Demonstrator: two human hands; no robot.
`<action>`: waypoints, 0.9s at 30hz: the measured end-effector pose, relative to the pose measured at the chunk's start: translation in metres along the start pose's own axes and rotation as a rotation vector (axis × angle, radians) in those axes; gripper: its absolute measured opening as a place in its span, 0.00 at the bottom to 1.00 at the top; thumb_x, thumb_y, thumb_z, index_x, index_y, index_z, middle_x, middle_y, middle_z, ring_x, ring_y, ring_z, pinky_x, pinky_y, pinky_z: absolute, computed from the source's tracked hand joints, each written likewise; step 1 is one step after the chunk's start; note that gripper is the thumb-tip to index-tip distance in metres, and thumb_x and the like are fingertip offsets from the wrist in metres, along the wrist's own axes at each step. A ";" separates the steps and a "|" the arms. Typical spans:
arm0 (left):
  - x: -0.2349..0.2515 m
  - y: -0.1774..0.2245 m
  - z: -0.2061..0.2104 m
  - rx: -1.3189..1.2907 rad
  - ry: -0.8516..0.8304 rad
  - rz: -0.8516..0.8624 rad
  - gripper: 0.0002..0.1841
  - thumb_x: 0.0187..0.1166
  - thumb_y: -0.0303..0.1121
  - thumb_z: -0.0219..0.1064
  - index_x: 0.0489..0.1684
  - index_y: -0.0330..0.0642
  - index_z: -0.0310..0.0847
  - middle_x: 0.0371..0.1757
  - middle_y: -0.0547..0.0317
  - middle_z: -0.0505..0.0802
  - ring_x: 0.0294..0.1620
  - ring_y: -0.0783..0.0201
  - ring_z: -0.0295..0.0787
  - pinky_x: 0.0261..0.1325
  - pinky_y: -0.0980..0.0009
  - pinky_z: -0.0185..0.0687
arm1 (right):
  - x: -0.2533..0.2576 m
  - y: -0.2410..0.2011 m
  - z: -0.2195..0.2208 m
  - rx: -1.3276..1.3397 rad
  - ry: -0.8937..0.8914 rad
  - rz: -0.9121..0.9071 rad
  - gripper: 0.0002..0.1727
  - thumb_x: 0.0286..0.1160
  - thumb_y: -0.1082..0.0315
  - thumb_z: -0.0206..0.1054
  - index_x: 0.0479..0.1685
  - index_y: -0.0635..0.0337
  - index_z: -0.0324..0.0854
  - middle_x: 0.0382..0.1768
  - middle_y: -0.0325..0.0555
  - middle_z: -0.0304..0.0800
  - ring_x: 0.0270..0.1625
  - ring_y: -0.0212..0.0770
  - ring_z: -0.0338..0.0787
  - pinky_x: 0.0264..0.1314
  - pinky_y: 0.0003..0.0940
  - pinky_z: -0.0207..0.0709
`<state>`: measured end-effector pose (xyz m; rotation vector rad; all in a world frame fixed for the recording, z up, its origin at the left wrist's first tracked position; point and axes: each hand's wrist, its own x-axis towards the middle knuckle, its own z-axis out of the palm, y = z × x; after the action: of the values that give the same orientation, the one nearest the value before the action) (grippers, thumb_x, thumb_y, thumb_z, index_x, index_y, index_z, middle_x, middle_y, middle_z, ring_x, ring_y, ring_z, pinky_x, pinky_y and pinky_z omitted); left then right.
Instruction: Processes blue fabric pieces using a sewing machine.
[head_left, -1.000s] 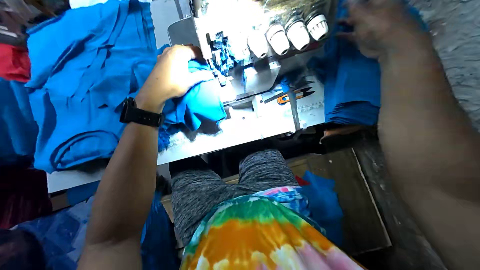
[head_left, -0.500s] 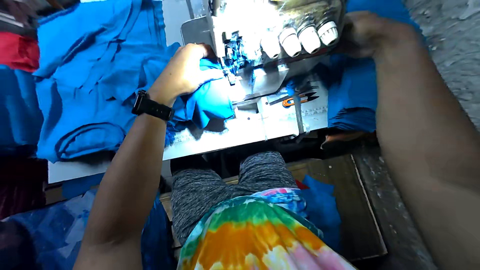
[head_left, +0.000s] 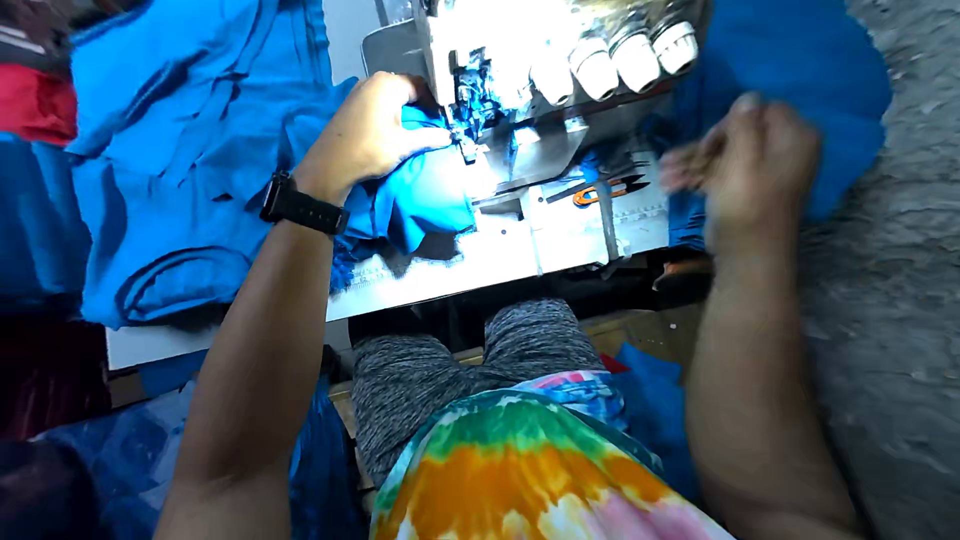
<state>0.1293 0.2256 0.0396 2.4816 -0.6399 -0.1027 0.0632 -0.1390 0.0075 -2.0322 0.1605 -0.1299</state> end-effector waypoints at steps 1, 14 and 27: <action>0.000 0.001 0.000 -0.002 0.000 -0.004 0.18 0.74 0.45 0.75 0.52 0.42 0.90 0.51 0.55 0.94 0.56 0.67 0.89 0.66 0.61 0.79 | -0.038 -0.001 0.022 0.073 -0.061 -0.051 0.21 0.96 0.54 0.45 0.54 0.64 0.73 0.35 0.40 0.92 0.31 0.32 0.94 0.37 0.33 0.91; 0.003 0.016 -0.002 0.087 0.037 -0.120 0.18 0.70 0.45 0.78 0.51 0.45 0.91 0.53 0.57 0.94 0.58 0.65 0.89 0.65 0.55 0.79 | -0.057 -0.034 0.130 0.323 -0.251 -0.250 0.15 0.68 0.70 0.77 0.22 0.52 0.74 0.20 0.33 0.79 0.19 0.25 0.75 0.18 0.20 0.66; 0.025 0.017 0.004 0.070 0.199 -0.285 0.21 0.62 0.41 0.79 0.51 0.42 0.85 0.46 0.62 0.92 0.50 0.77 0.88 0.58 0.69 0.83 | -0.034 -0.034 0.120 0.582 -0.284 -0.138 0.14 0.60 0.79 0.78 0.25 0.59 0.75 0.17 0.41 0.86 0.16 0.36 0.88 0.17 0.31 0.88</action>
<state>0.1437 0.1999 0.0470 2.5942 -0.2084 0.0599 0.0511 -0.0127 -0.0172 -1.4586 -0.1801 0.0275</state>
